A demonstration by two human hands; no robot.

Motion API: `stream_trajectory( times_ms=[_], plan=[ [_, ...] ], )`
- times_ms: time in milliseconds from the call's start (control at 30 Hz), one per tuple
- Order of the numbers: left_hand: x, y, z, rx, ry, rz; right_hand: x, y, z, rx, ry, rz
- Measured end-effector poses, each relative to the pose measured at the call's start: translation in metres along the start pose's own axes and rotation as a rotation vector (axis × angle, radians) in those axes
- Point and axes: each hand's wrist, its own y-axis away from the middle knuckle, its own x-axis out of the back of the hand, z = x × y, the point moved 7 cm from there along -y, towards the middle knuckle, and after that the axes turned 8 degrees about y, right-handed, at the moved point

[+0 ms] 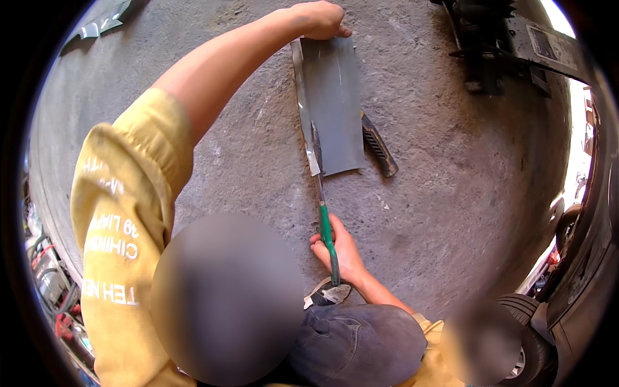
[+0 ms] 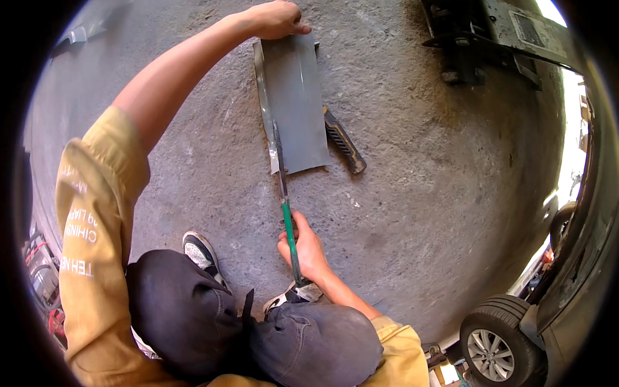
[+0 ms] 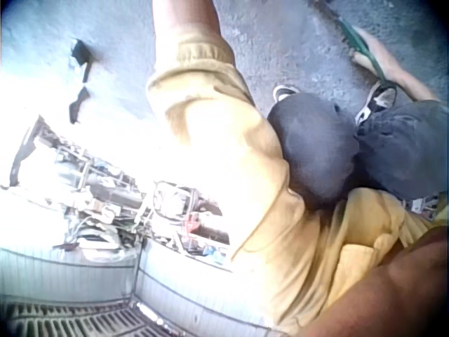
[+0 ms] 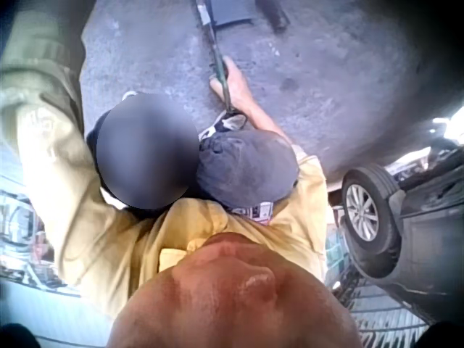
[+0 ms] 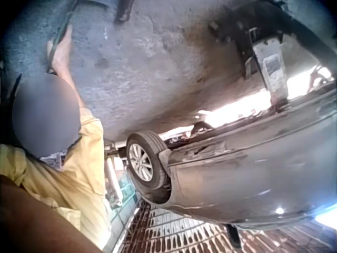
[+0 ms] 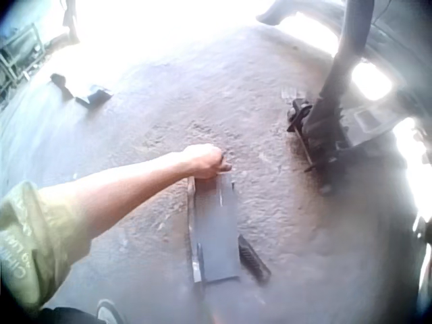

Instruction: The person uses a hammer to shape a rectangular metal sheet on the floor, then fits it against the car's wheel arch. They use tin snips to trim the sheet and continue shaping it with the hammer to match the vehicle's contour.

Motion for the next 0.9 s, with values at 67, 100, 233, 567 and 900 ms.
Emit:
stream_trajectory(
  times_ms=[67, 100, 233, 567, 900],
  plan=[
    [-0.023, -0.023, -0.004, -0.041, -0.016, -0.129, 0.001, 0.000, -0.001, 0.001, -0.020, -0.010],
    [-0.031, -0.029, -0.005, -0.084, 0.019, -0.161, 0.000, 0.000, -0.001, -0.004, -0.030, -0.008],
    [-0.041, -0.023, -0.013, -0.082, 0.319, -0.179, 0.003, -0.001, -0.004, -0.031, -0.005, -0.020],
    [-0.045, 0.003, 0.005, -0.156, 0.298, 0.095, -0.003, -0.001, -0.006, -0.041, 0.033, -0.088],
    [-0.039, 0.012, 0.025, -0.272, 0.289, 0.282, -0.007, -0.001, 0.000, -0.080, 0.020, -0.132]
  ],
)
